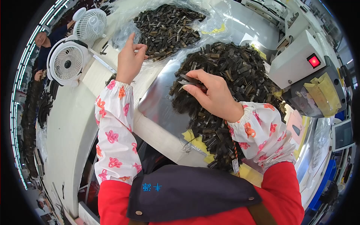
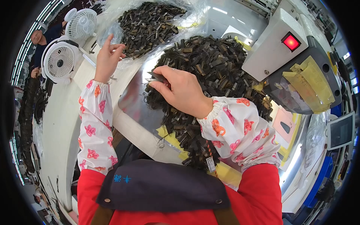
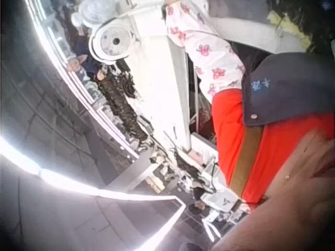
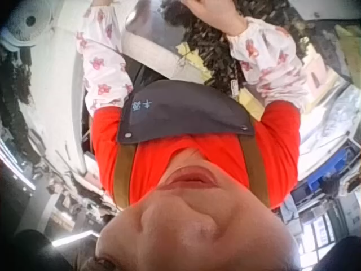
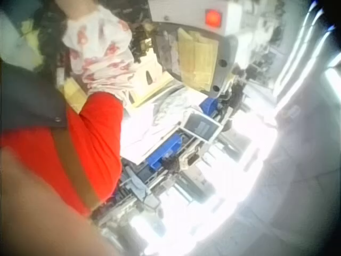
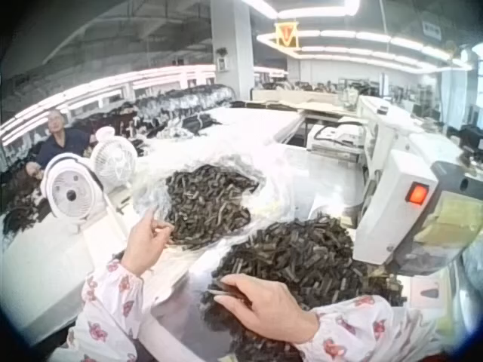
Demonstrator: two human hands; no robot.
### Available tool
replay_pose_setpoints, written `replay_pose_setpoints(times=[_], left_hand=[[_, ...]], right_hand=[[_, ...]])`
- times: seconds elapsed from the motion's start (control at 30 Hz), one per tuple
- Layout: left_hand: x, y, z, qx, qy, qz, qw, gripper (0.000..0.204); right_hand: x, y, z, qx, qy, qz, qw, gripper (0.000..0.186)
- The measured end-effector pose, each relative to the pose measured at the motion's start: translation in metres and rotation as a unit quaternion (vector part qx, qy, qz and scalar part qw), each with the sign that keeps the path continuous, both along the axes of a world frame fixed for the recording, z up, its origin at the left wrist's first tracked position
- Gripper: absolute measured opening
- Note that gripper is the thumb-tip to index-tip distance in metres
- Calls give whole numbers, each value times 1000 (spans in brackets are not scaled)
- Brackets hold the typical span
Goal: Trimming excess threads and sorting small leather parts at a workshop station.
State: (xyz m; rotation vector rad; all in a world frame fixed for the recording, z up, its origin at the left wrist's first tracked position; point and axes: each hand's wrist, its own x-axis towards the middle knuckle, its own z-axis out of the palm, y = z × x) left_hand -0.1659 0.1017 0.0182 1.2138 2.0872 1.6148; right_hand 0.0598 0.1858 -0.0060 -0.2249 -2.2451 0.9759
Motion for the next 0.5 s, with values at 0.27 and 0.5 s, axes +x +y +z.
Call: replay_pose_setpoints(times=[0.27, 0.5], left_hand=[[108, -67, -36, -30, 84, -29, 996, 29], [114, -89, -48, -92, 86, -93, 988, 12]], right_hand=[[3, 5, -4, -13, -1, -12, 1000, 27], [10, 3, -5, 27, -57, 79, 995, 37]])
